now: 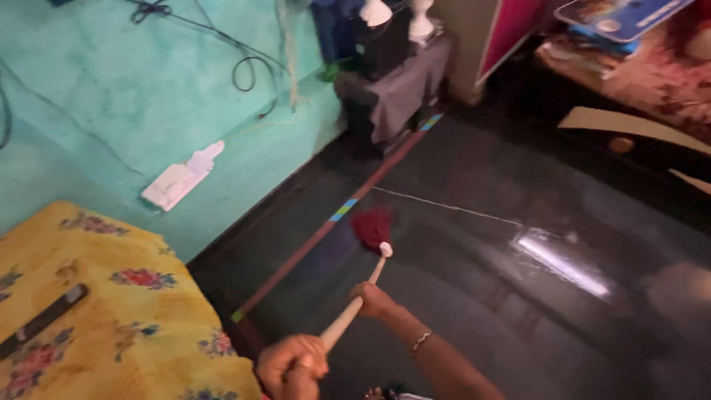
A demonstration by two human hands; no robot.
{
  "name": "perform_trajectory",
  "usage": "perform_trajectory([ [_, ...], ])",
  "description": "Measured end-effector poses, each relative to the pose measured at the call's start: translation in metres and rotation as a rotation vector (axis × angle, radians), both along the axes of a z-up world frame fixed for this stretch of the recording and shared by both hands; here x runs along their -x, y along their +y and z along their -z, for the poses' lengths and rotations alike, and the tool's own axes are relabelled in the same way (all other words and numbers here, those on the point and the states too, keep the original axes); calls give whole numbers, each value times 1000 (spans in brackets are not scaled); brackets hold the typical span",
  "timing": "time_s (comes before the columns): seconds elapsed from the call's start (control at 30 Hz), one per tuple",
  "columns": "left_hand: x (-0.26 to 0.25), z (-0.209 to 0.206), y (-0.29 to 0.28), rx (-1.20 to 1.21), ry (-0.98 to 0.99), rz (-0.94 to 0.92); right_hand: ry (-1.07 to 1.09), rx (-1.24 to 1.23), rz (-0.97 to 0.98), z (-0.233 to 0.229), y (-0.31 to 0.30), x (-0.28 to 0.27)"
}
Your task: The person mops a dark-tiled floor using a mop with a red head and white handle, dipping the mop into a bucket of water and moving it across the surface around furniture.
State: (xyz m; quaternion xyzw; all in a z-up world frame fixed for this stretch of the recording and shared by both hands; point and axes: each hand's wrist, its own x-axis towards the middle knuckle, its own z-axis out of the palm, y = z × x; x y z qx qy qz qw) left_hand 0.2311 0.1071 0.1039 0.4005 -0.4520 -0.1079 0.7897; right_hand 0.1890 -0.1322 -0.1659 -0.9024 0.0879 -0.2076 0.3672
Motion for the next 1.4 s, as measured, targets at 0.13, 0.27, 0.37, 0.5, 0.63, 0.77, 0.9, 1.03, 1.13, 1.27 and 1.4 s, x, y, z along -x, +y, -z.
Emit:
perform_trajectory([
  [0.13, 20, -16, -13, -44, 203, 74, 301, -179, 203, -9, -9, 70],
  [0.27, 57, -6, -45, -52, 320, 338, 319, -230, 499, -6, 2, 180],
  [0.37, 92, 9, -81, -128, 321, 543, 284, -162, 691, -1, 13, 259],
  [0.5, 161, 33, -102, -340, 324, 774, 145, -30, 1097, 5, 43, 358],
  [0.63, 235, 60, -99, -436, 183, 1086, 163, -328, 1473, -5, 89, 435],
  [0.77, 263, 80, -87, -510, -59, 1290, 55, -64, 1593, -12, 118, 465],
  [0.9, 255, 71, -68, -259, -133, 1082, 13, -172, 1571, -13, 100, 450],
  [1.03, 214, 52, -72, -301, -284, 1190, -110, 203, 1428, -10, 59, 404],
  [1.13, 194, 61, -63, 323, -457, 624, -316, 275, 1307, 6, 29, 344],
  [1.27, 122, 100, -44, -77, -518, 787, -900, -1479, 997, 18, 6, 223],
  [1.4, 54, 177, -18, -79, -765, 460, -563, 341, 684, 19, 7, 105],
])
